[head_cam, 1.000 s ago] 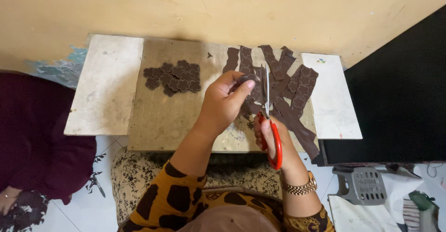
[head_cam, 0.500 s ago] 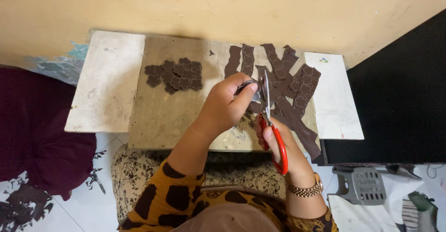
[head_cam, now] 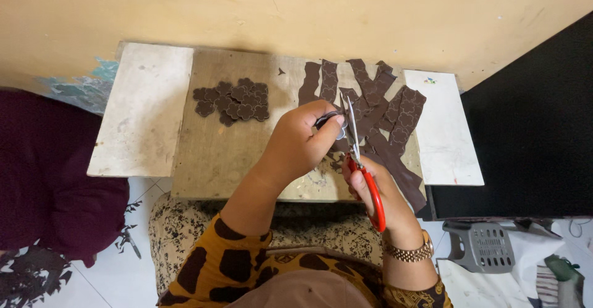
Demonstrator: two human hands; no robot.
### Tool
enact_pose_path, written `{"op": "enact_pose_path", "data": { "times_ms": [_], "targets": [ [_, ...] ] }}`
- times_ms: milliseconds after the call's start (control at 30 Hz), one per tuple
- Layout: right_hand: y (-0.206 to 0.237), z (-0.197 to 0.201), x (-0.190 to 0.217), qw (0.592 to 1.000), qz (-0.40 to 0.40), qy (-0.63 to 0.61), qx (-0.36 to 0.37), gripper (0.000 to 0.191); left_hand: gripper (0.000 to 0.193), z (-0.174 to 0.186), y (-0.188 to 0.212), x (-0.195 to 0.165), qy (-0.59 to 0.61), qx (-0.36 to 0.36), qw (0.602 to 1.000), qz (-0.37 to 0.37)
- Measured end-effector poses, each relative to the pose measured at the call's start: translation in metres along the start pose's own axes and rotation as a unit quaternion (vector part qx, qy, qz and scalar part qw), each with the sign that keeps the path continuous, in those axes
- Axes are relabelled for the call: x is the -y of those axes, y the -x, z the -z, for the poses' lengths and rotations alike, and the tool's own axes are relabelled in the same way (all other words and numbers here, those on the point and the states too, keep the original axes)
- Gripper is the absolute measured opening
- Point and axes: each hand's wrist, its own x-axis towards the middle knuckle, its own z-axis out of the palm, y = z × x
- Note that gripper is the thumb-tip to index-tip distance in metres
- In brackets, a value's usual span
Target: The person uses red-handled scissors to cut flower-shaped pieces from a dark patterned sheet. They hold the sheet with one hand and cut along the outlines with the other, placing the finished shapes on a wooden board.
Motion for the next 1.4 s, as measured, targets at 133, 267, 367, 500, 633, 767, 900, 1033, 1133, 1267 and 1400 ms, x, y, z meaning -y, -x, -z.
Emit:
{"op": "enact_pose_path", "data": {
  "times_ms": [133, 267, 367, 500, 633, 767, 900, 1033, 1133, 1267, 1400],
  "targets": [
    [0.0, 0.001, 0.004, 0.999, 0.019, 0.034, 0.002, 0.058, 0.016, 0.0, 0.0, -0.002, -0.003, -0.006, 1.0, -0.017],
    [0.0, 0.002, 0.005, 0.998, 0.032, 0.053, 0.009, 0.057, 0.015, 0.0, 0.001, -0.003, 0.001, -0.012, 1.0, -0.019],
    [-0.001, 0.002, 0.005, 0.998, 0.038, 0.055, 0.017, 0.057, 0.014, -0.001, 0.001, -0.003, -0.008, -0.018, 1.0, -0.015],
    [0.001, 0.002, 0.003, 0.998, 0.027, 0.047, 0.015, 0.057, 0.014, -0.001, 0.002, -0.003, 0.003, -0.01, 1.0, -0.021],
    [0.0, 0.003, -0.001, 0.998, 0.029, 0.057, 0.013, 0.056, 0.016, -0.002, 0.002, -0.002, -0.011, -0.01, 1.0, -0.024],
    [0.0, 0.002, -0.006, 0.999, 0.013, 0.038, 0.009, 0.057, 0.016, -0.002, 0.003, -0.001, -0.014, -0.01, 1.0, -0.026],
    [0.002, 0.001, -0.012, 1.0, 0.004, 0.001, 0.003, 0.059, 0.016, -0.002, 0.003, -0.001, -0.014, -0.01, 0.999, -0.03],
    [0.001, -0.002, -0.019, 1.0, 0.001, -0.017, -0.006, 0.061, 0.016, -0.001, 0.003, 0.003, -0.009, 0.0, 0.999, -0.034],
    [0.0, -0.001, -0.02, 1.0, -0.006, -0.005, -0.016, 0.062, 0.015, -0.003, 0.001, 0.009, 0.022, 0.006, 1.0, -0.013],
    [-0.001, -0.004, -0.019, 0.998, -0.008, -0.042, -0.048, 0.06, 0.012, -0.017, 0.0, 0.017, 0.226, 0.03, 0.973, 0.018],
    [-0.001, -0.008, -0.014, 0.996, -0.006, -0.067, -0.054, 0.058, 0.014, -0.027, -0.001, 0.021, 0.24, -0.009, 0.971, 0.019]
  ]
}}
